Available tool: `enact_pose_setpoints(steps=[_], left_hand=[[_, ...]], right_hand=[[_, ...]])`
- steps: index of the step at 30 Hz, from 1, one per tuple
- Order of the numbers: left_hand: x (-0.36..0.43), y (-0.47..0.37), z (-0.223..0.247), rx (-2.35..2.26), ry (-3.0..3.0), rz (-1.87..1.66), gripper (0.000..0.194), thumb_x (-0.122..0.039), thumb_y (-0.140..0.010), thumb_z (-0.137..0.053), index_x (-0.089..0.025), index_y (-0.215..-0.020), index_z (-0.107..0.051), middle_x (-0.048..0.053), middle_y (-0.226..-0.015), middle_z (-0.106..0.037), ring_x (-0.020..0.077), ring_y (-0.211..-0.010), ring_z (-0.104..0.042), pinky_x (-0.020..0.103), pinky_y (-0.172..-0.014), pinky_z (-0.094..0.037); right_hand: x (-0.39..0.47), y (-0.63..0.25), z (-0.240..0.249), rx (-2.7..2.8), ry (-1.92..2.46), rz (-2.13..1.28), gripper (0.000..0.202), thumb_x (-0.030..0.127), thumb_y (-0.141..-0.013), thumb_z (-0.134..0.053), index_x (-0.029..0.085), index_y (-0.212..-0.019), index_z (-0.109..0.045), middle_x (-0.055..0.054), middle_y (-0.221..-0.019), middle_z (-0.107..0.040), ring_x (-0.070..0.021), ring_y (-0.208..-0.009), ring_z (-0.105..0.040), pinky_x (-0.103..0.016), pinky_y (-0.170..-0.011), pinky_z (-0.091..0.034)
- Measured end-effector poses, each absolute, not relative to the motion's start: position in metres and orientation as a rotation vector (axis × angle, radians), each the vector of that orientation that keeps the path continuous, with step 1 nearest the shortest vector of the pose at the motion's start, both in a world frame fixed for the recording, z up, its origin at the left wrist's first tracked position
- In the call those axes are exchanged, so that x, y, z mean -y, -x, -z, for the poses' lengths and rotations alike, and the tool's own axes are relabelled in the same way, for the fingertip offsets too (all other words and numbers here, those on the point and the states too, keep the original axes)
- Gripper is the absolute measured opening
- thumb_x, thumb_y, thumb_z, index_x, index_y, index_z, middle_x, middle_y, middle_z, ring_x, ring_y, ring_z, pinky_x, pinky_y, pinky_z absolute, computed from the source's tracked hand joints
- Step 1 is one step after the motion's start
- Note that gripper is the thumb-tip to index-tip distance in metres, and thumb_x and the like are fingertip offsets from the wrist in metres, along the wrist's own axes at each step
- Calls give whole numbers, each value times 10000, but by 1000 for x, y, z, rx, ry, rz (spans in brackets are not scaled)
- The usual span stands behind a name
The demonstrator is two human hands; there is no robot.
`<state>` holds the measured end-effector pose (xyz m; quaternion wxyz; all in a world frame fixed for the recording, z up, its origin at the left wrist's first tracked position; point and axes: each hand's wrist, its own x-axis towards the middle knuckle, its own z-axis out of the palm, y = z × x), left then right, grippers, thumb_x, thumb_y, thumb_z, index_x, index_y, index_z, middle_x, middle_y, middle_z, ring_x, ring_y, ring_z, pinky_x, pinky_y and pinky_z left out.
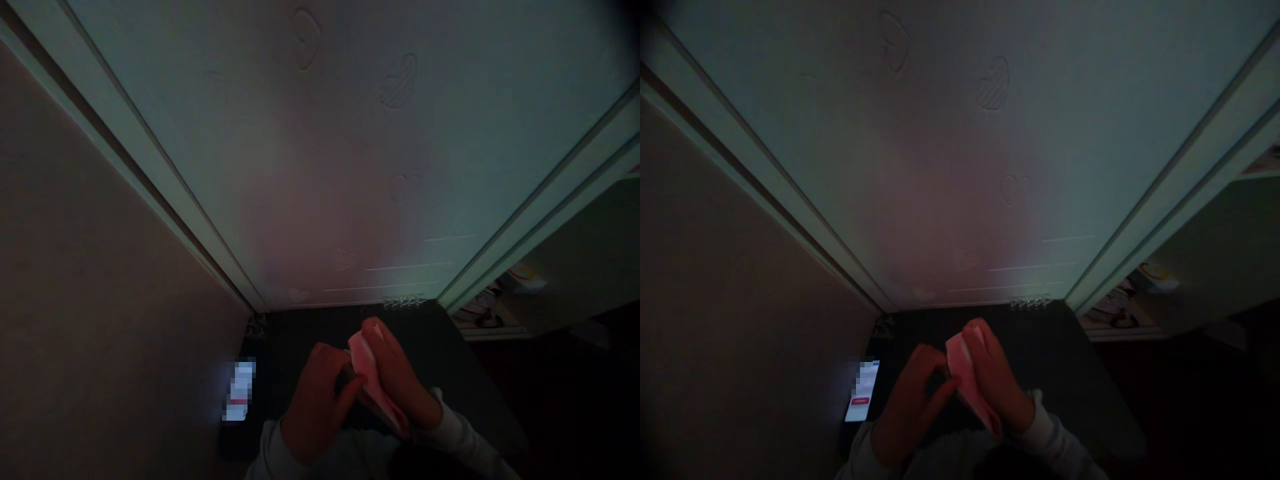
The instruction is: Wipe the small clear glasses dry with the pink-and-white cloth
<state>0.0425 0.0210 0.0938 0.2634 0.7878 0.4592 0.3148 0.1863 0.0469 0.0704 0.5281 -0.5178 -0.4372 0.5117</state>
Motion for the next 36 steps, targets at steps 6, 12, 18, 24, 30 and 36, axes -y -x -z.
enact_pose_setpoints(steps=[6, 12, 18, 24, 30, 36], left_hand=[[-24, -44, -95, -1252, -2237, -878, 92, -170, -816, -607, -185, -902, -576, 61, -869, -647, 215, -821, -550, 338, -725, -470], [-23, -43, -93, -1328, -2238, -1016, 38, -169, -838, -577, -193, -866, -567, 46, -850, -643, 193, -794, -583, 315, -695, -510], [-25, -36, -91, -1401, -2334, -1147, 115, -173, -881, -498, -184, -941, -596, 67, -892, -641, 185, -807, -626, 297, -696, -548], [-30, -31, -85, -1408, -2454, -1162, 228, -129, -890, -453, -209, -1050, -594, 63, -936, -620, 182, -843, -621, 287, -707, -558], [-29, -33, -86, -1438, -2426, -1193, 295, -87, -875, -441, -239, -1084, -583, 57, -972, -599, 177, -869, -618, 284, -719, -558], [-30, -34, -90, -1439, -2444, -1289, 281, -71, -860, -438, -204, -1032, -615, 67, -941, -587, 180, -862, -594, 284, -721, -542]], right_hand=[[-49, -186, -68, 1009, 1244, -1153, 257, 424, -819, -527, 208, -682, -500, 32, -633, -507, -149, -599, -484, -257, -560, -420], [-49, -189, -72, 1075, 1161, -1182, 262, 421, -796, -550, 179, -711, -606, -13, -668, -611, -169, -634, -551, -278, -599, -456], [-47, -195, -73, 1181, 1107, -1249, 213, 366, -722, -640, 191, -839, -671, -28, -771, -672, -195, -705, -590, -296, -645, -476], [-47, -197, -75, 1212, 1085, -1242, 161, 335, -705, -668, 201, -793, -681, -28, -771, -677, -203, -743, -606, -301, -684, -478], [-48, -198, -74, 1213, 978, -1284, 106, 301, -739, -662, 221, -808, -672, -29, -855, -693, -193, -799, -623, -297, -730, -479], [-46, -192, -78, 1205, 964, -1309, 148, 235, -710, -680, 218, -854, -650, -23, -859, -677, -194, -822, -626, -301, -753, -486]])
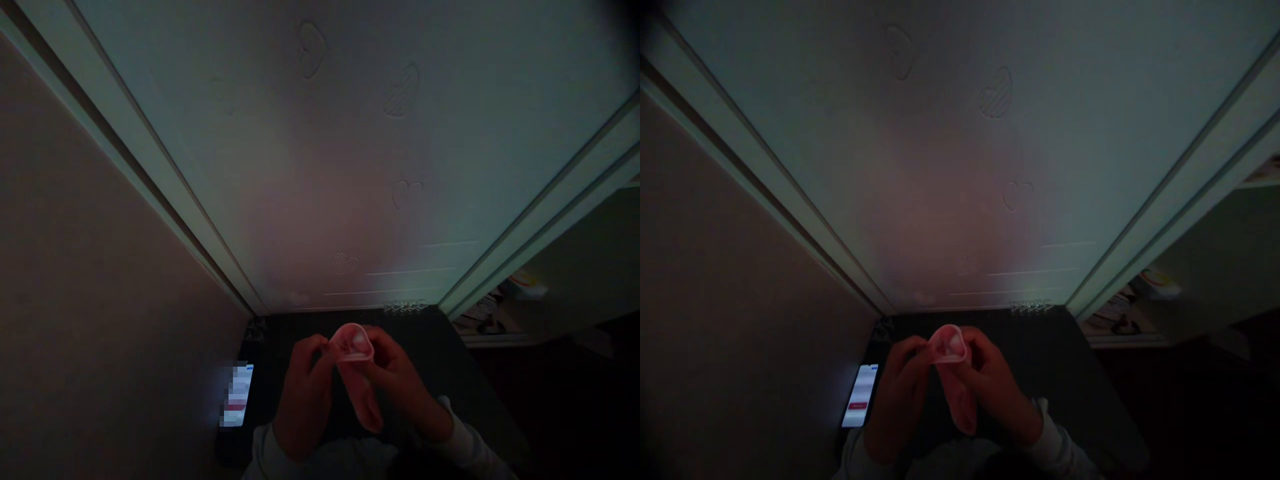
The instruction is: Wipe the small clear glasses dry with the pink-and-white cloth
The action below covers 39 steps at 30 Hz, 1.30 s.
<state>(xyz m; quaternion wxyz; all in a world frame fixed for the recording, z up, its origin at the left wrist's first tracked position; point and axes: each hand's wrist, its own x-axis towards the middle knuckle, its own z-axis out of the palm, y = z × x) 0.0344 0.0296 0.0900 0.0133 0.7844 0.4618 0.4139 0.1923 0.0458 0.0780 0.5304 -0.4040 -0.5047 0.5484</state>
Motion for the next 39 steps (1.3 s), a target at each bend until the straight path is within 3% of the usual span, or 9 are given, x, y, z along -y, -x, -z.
enact_pose_setpoints(steps=[6, 10, 21, 32, 35, 39], left_hand=[[-28, -35, -95, -1460, -2426, -1330, 282, -85, -869, -435, -240, -1045, -590, 38, -920, -560, 165, -834, -586, 270, -701, -540], [-26, -32, -94, -1458, -2351, -1438, 285, -103, -867, -451, -274, -1055, -580, 22, -890, -562, 153, -775, -593, 251, -656, -528], [-12, -43, -111, -1558, -1899, -1408, 78, -197, -815, -541, -238, -781, -598, -19, -642, -586, 136, -565, -577, 221, -516, -488], [-14, -40, -109, -1421, -2225, -1440, 136, -155, -833, -520, -233, -866, -628, -4, -687, -577, 123, -585, -562, 205, -528, -494], [-15, -40, -105, -1337, -2396, -1452, 179, -169, -852, -525, -246, -971, -635, 11, -755, -579, 129, -635, -558, 209, -547, -500], [-16, -41, -99, -1353, -2423, -1466, 168, -169, -865, -517, -204, -979, -635, 24, -782, -566, 127, -662, -565, 201, -558, -513]], right_hand=[[-42, -189, -79, 1244, 944, -1276, 201, 278, -743, -656, 231, -939, -662, -41, -959, -672, -209, -885, -615, -311, -790, -482], [-41, -195, -86, 1463, 953, -1225, 172, 276, -776, -616, 233, -926, -687, -27, -884, -683, -199, -808, -609, -291, -736, -480], [-34, -195, -94, 1503, 942, -1172, 94, 238, -731, -653, 234, -811, -703, -12, -783, -688, -189, -709, -606, -268, -647, -468], [-34, -195, -87, 1411, 866, -1256, 35, 258, -729, -683, 241, -760, -688, -8, -802, -666, -183, -757, -596, -268, -690, -464], [-31, -193, -82, 1184, 910, -1317, 164, 353, -641, -748, 221, -682, -660, -8, -735, -655, -187, -701, -595, -276, -653, -477], [-31, -196, -77, 1094, 979, -1367, 303, 458, -594, -757, 213, -754, -681, -19, -738, -662, -191, -675, -591, -284, -630, -480]])
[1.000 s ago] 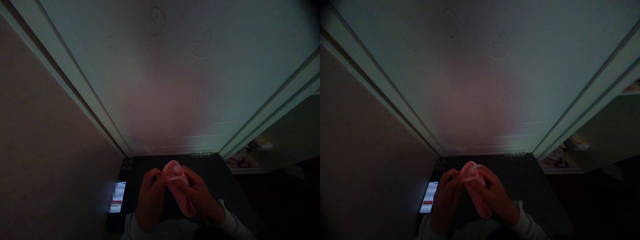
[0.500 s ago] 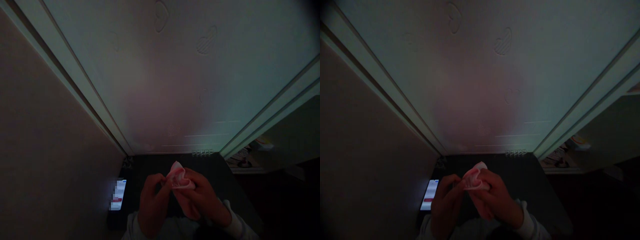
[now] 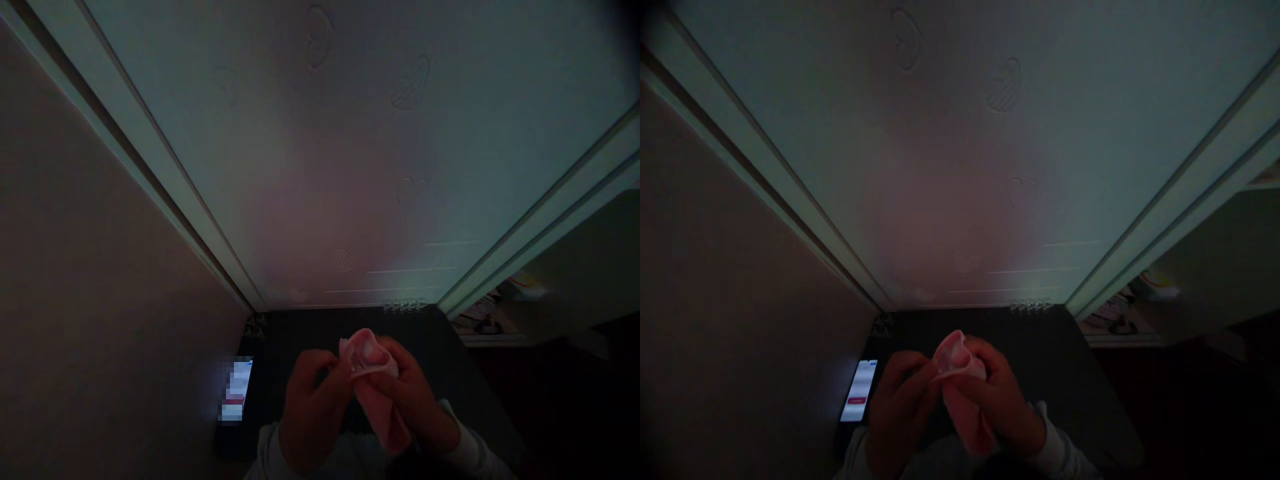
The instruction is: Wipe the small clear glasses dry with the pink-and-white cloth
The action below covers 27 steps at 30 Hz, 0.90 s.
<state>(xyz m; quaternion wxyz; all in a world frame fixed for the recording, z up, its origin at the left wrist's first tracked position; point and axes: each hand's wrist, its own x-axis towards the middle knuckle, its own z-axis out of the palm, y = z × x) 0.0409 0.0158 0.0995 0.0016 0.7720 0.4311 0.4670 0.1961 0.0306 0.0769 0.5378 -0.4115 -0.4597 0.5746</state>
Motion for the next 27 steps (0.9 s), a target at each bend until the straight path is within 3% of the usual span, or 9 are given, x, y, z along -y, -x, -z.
enact_pose_setpoints(steps=[7, 18, 23, 27], left_hand=[[-17, -42, -109, -1414, -2325, -1522, 179, -133, -844, -510, -213, -868, -668, 13, -753, -595, 123, -641, -604, 199, -561, -529], [-16, -47, -115, -1466, -1893, -1537, 65, -195, -801, -584, -207, -756, -630, -18, -633, -623, 117, -538, -620, 197, -497, -525], [-16, -46, -111, -1422, -1921, -1500, 98, -148, -804, -572, -215, -802, -643, -22, -651, -610, 118, -560, -605, 199, -514, -509], [-14, -43, -99, -1218, -2090, -1506, 291, -54, -770, -555, -251, -966, -641, 8, -854, -621, 135, -745, -611, 216, -650, -508]], right_hand=[[-34, -203, -82, 1305, 937, -1362, 289, 494, -757, -627, 235, -870, -686, -29, -836, -676, -202, -774, -600, -281, -691, -479], [-35, -202, -92, 1361, 791, -1318, 239, 442, -830, -576, 259, -925, -697, -52, -1033, -668, -222, -974, -605, -308, -838, -473], [-33, -202, -91, 1436, 822, -1205, 202, 377, -866, -546, 265, -956, -688, -43, -1048, -660, -207, -979, -599, -289, -847, -457], [-32, -202, -90, 1424, 820, -1164, 195, 354, -895, -502, 264, -923, -673, -34, -1005, -647, -192, -948, -597, -275, -830, -456]])
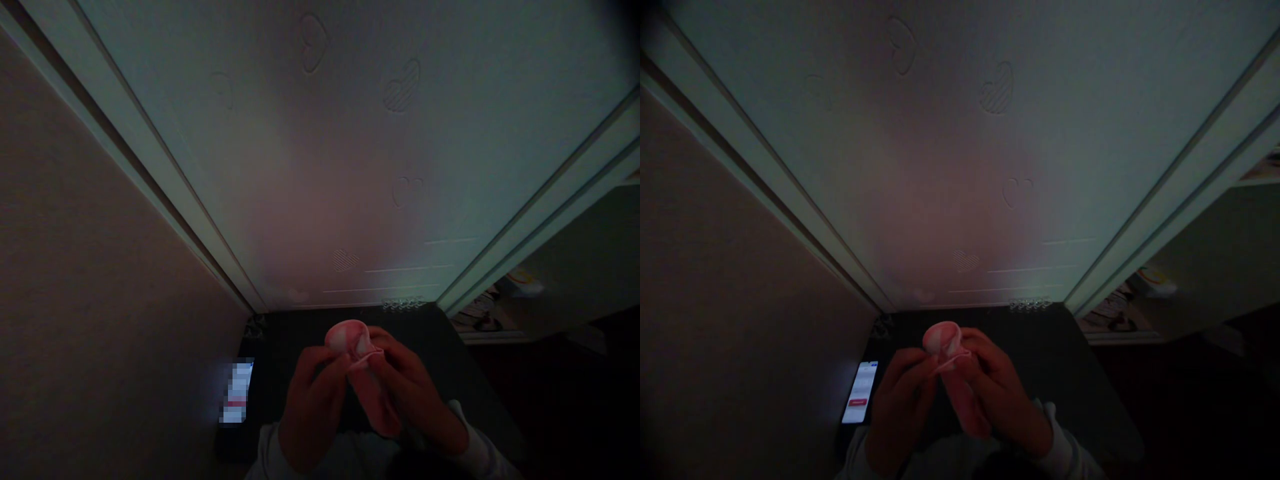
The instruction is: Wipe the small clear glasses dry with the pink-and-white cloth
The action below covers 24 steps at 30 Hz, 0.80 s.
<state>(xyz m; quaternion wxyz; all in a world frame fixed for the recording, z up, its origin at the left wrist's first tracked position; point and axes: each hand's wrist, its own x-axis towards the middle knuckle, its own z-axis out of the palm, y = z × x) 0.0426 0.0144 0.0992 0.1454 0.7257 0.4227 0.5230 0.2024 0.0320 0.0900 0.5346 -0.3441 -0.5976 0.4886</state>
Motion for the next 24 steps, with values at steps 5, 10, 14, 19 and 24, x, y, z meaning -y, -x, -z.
enact_pose_setpoints(steps=[5, 10, 14, 19, 24], left_hand=[[-12, -37, -96, -1073, -1578, -1347, 311, -206, -814, -569, -254, -1120, -548, 42, -1043, -602, 185, -925, -581, 286, -800, -475], [-13, -38, -106, -1078, -1222, -1179, 196, -373, -826, -579, -206, -910, -636, 19, -846, -640, 167, -789, -580, 250, -699, -458], [-17, -42, -105, -1098, -1080, -1151, 239, -403, -735, -673, -191, -839, -636, -14, -716, -613, 127, -630, -534, 228, -598, -436], [-19, -41, -98, -1152, -1068, -1219, 226, -400, -755, -654, -179, -796, -629, -41, -611, -541, 103, -563, -479, 207, -539, -405], [-20, -38, -99, -1133, -1091, -1238, 262, -365, -765, -654, -193, -963, -666, -1, -724, -633, 118, -618, -548, 224, -571, -464]], right_hand=[[-32, -203, -92, 1411, 837, -1104, 194, 356, -903, -489, 260, -891, -658, -26, -978, -639, -179, -934, -594, -261, -822, -455], [-30, -202, -87, 1392, 886, -1094, 146, 388, -867, -548, 270, -904, -625, -5, -907, -651, -164, -850, -610, -247, -751, -475], [-28, -199, -77, 1274, 991, -1045, 209, 400, -799, -637, 266, -954, -593, -1, -856, -650, -165, -769, -622, -252, -677, -499], [-29, -198, -74, 1258, 1038, -1005, 266, 440, -773, -646, 233, -939, -634, -44, -884, -690, -212, -809, -647, -316, -714, -520], [-31, -196, -78, 1175, 1081, -1040, 270, 459, -751, -660, 236, -904, -661, -45, -849, -710, -206, -758, -657, -308, -680, -526]])
